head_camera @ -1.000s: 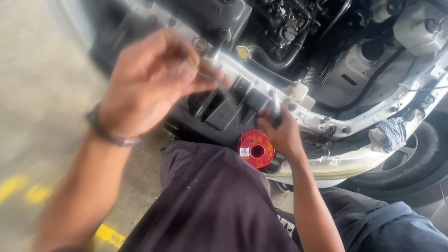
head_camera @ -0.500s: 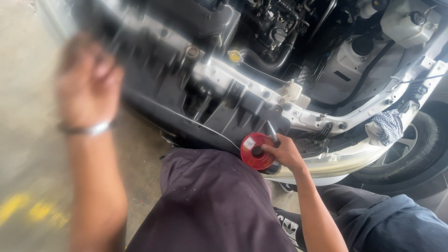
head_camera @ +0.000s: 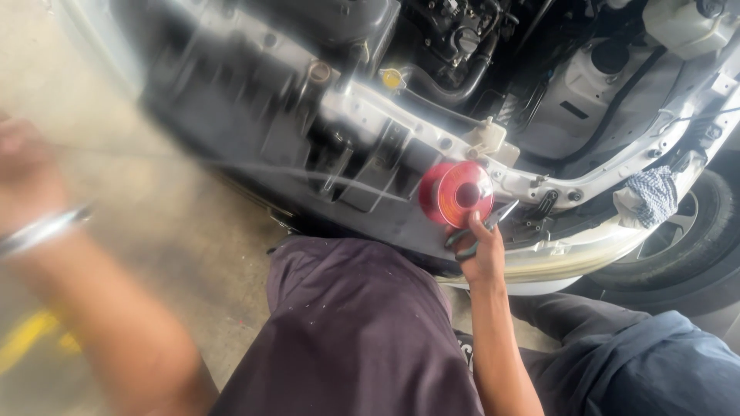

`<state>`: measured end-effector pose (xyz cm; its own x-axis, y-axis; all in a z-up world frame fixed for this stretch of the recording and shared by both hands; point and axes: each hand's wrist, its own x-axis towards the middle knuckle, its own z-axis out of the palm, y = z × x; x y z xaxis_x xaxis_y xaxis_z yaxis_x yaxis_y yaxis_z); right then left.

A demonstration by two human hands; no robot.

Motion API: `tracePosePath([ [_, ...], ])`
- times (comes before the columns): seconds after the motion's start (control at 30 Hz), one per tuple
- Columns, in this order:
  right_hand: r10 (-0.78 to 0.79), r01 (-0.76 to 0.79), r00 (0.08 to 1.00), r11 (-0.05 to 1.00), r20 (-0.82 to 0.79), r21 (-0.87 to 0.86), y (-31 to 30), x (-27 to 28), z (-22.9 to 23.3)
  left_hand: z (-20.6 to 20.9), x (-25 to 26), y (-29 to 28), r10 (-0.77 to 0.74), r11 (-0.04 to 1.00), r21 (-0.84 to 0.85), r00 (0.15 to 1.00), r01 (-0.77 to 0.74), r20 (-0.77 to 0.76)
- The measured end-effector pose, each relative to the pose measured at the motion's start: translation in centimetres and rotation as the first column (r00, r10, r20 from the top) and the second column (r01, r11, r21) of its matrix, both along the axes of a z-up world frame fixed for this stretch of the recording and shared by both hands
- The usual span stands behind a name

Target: Strip and connect electrical wires for a car component, likely a horn.

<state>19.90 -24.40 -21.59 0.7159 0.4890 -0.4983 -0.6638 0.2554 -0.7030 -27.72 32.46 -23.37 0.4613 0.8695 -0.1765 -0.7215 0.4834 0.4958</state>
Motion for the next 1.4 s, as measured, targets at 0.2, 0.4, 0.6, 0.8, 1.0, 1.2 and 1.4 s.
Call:
tracePosePath([
  [0.2, -0.134, 0.160, 0.940, 0.985, -0.314, 0.061, -1.7, -3.1, -1.1, -1.8, 1.4, 0.3, 0.064, 0.990, -0.118, 0.993, -0.076, -0.104],
  [0.4, 0.059, -0.060, 0.998, 0.986, -0.008, -0.155, -2.3, -3.6, -1.7, 2.7, 13.5, -6.6, 0.095, 0.993, -0.040, 0.957, -0.110, -0.273],
  [0.6, 0.543, -0.020, 0.779, 0.522, 0.314, -0.852, -0.3, -3.3, 1.2, 19.9, 26.4, -20.2, -0.074, 0.871, 0.392, 0.869, 0.296, -0.490],
  [0.8, 0.460, 0.001, 0.660, 0.790, 0.594, -0.613, 5.9, -5.0, 10.8, 24.8, 31.5, -26.6, -0.438, 0.693, 0.485, 0.845, 0.534, -0.305],
  [1.0, 0.628, -0.549, 0.524, 0.765, 0.575, -0.336, 11.5, -4.8, 14.0, 25.3, 32.4, -25.4, -0.240, 0.709, 0.657, 0.963, 0.257, -0.118],
  [1.2, 0.662, -0.691, 0.461, 0.686, 0.591, -0.230, 7.7, -2.8, 12.7, 17.8, 29.2, -20.0, 0.216, 0.917, 0.371, 0.965, -0.148, -0.149],
  [1.4, 0.263, -0.225, 0.844, 0.965, 0.467, -0.137, 7.1, 0.7, 10.7, 6.4, 27.9, -27.5, -0.129, 0.992, -0.052, 0.866, 0.119, -0.482],
])
